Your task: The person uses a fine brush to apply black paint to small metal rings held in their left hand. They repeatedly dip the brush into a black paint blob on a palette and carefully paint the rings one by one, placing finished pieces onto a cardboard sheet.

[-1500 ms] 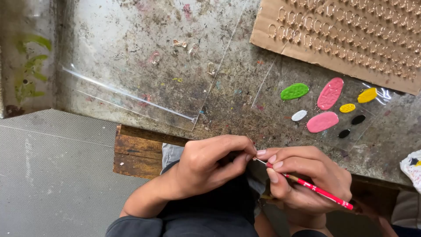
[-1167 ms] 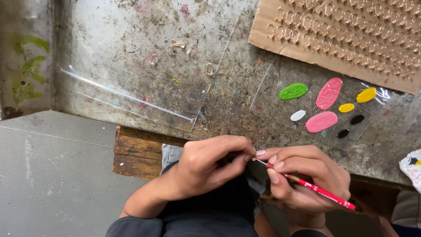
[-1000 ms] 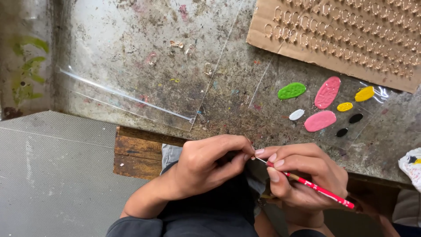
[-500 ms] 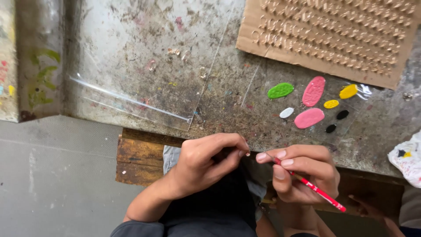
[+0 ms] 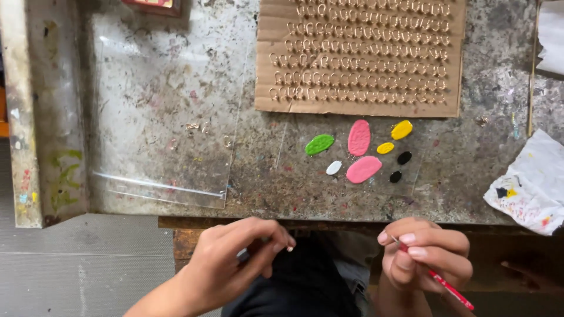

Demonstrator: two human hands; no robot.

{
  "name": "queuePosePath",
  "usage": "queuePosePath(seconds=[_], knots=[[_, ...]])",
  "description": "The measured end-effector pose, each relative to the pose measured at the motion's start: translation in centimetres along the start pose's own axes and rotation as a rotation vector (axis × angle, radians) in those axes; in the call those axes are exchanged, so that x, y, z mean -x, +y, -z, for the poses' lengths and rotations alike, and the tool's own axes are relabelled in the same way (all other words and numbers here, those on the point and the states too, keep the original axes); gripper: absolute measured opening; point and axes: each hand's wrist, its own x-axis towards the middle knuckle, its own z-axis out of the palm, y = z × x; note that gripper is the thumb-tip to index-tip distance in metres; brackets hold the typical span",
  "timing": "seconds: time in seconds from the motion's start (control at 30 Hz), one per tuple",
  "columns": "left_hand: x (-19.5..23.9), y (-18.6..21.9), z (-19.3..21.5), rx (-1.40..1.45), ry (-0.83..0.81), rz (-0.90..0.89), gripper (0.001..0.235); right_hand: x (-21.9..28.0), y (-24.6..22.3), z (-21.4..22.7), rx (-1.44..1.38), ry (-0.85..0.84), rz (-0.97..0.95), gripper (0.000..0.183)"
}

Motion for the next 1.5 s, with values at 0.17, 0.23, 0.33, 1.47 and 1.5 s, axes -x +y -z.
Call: queuePosePath(seconds=[0.17,0.23,0.33,1.47,1.5], knots=[[-2.3,2.2,2.9,-0.296,0.013,-0.145,0.007,1.1,1.3,1.1,-0.003,-0.011,0.084,0.020],[-3.9,2.7,4.2,-0.387,0.017,-0.166,0.007,1.4,1.2,1.4,0.018,-0.030,0.090,0.020],[-7.1,2.5,6.1,-0.560,0.033,-0.237,0.005,1.6,0.3,1.4,0.079,-0.092,0.070,0.019],[-21.7,-4.1,9.4,-0.888,0.041,0.074,0.009,1.8,-1.5,1.7,0.290,-0.189,-0.152,0.016],[-21.7,-4.2,9.4,-0.884,0.045,0.070,0.010,1.9,-1.4,1.6,0.286,-0.175,-0.149,0.016]])
